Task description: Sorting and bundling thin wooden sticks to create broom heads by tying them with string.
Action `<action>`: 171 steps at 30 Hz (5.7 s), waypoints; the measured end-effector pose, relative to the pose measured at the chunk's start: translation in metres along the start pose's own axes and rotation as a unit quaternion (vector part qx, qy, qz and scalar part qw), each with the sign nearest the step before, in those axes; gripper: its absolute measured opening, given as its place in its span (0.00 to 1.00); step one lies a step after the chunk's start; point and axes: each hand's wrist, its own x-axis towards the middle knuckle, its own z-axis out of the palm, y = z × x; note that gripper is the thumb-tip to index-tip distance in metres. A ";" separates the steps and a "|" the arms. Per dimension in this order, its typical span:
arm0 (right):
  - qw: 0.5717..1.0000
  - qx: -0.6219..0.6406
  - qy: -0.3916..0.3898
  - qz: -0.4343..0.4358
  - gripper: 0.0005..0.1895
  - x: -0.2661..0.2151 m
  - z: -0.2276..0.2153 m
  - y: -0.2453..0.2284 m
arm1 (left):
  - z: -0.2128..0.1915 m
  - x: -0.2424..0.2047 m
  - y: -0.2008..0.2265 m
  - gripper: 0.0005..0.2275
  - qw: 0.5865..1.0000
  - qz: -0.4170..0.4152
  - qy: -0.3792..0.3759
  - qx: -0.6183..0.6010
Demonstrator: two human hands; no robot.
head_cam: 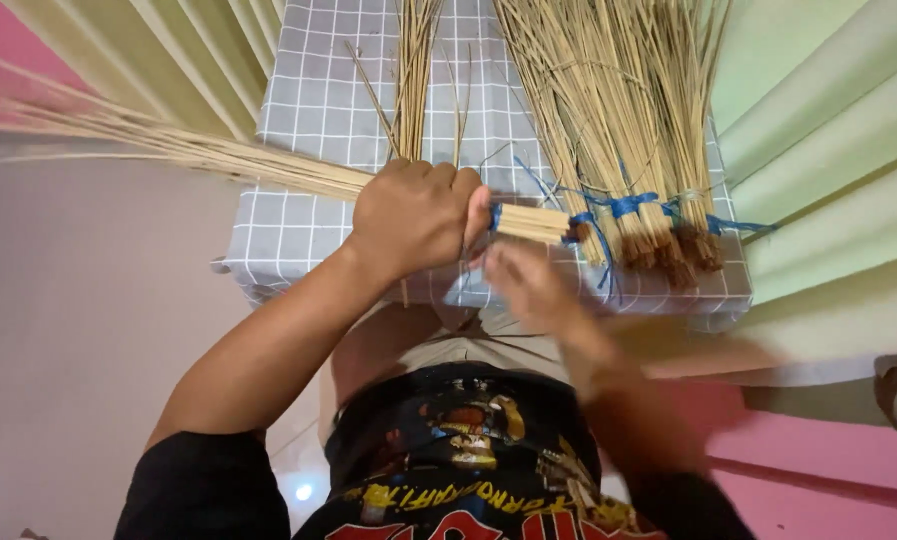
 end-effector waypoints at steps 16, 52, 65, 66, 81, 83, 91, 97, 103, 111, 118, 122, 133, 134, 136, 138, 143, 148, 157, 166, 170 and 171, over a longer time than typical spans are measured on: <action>0.997 0.022 -0.049 -0.051 0.06 0.061 -0.064 -0.014 | -0.008 -0.005 0.012 0.15 1.000 0.010 0.018 -0.009; 0.838 -0.365 0.229 -0.334 0.06 0.004 -0.003 -0.043 | -0.019 0.016 0.021 0.15 0.971 -0.001 -0.196 -0.140; 0.936 -0.023 0.329 -0.125 0.13 -0.042 0.013 0.015 | 0.074 0.013 0.069 0.17 0.987 0.159 0.037 -0.010; 0.933 -0.014 0.347 -0.094 0.13 -0.043 0.016 0.011 | 0.081 0.011 0.074 0.17 0.988 0.144 0.056 -0.020; 0.887 0.109 0.446 0.048 0.09 -0.046 0.070 0.062 | 0.108 -0.019 0.104 0.17 0.979 -0.109 0.006 -0.174; 0.895 0.110 0.431 0.042 0.10 -0.047 0.073 0.068 | 0.104 -0.028 0.107 0.17 0.964 -0.163 -0.012 -0.209; 0.962 -0.019 0.274 0.003 0.13 -0.030 0.046 0.034 | 0.056 -0.027 0.095 0.22 0.787 -0.390 -0.253 -0.406; 0.943 -0.258 0.207 -0.031 0.07 -0.040 0.045 0.057 | 0.034 -0.022 0.093 0.18 0.825 -0.347 -0.166 -0.415; 0.943 -0.091 0.310 -0.077 0.08 -0.034 0.053 0.055 | 0.063 -0.082 0.109 0.16 0.774 -0.364 0.042 -0.516; 0.938 0.082 0.334 -0.038 0.10 -0.030 0.072 0.046 | 0.048 -0.091 0.111 0.15 0.798 -0.368 0.009 -0.478; 0.953 0.094 0.289 -0.017 0.14 -0.030 0.065 0.046 | 0.039 -0.077 0.103 0.06 0.767 -0.407 -0.003 -0.496; 0.973 0.025 0.211 -0.089 0.20 -0.034 0.033 0.028 | 0.036 -0.076 0.105 0.08 0.672 -0.505 -0.025 -0.541; 0.961 -0.023 0.275 -0.019 0.08 -0.022 0.025 0.028 | 0.036 -0.071 0.095 0.06 0.605 -0.545 0.028 -0.580; 0.961 -0.022 0.275 -0.017 0.08 -0.021 0.030 0.033 | 0.037 -0.071 0.095 0.06 0.604 -0.546 0.026 -0.580; 0.960 0.102 0.259 0.002 0.22 -0.021 0.040 0.042 | 0.039 -0.071 0.096 0.05 0.605 -0.531 0.067 -0.589; 0.957 0.116 0.263 0.032 0.20 -0.019 0.039 0.040 | 0.045 -0.076 0.094 0.04 0.640 -0.505 0.062 -0.575; 0.952 0.131 0.261 0.087 0.09 -0.014 0.038 0.043 | 0.049 -0.084 0.095 0.04 0.700 -0.452 0.052 -0.550; 0.967 0.074 0.239 0.049 0.07 -0.010 0.039 0.047 | 0.040 -0.082 0.093 0.05 0.765 -0.425 0.036 -0.482; 0.971 0.054 0.233 0.006 0.06 -0.012 0.042 0.045 | 0.044 -0.093 0.092 0.08 0.856 -0.346 -0.023 -0.384; 0.979 0.152 0.135 -0.010 0.06 -0.009 0.016 0.050 | 0.029 -0.073 0.076 0.13 0.647 -0.459 -0.066 -0.606; 0.993 0.056 0.075 -0.072 0.06 -0.011 0.001 0.046 | 0.041 -0.083 0.067 0.16 0.571 -0.474 -0.091 -0.664; 0.994 0.002 0.058 -0.098 0.06 -0.010 -0.002 0.035 | 0.039 -0.080 0.066 0.14 0.549 -0.478 -0.094 -0.680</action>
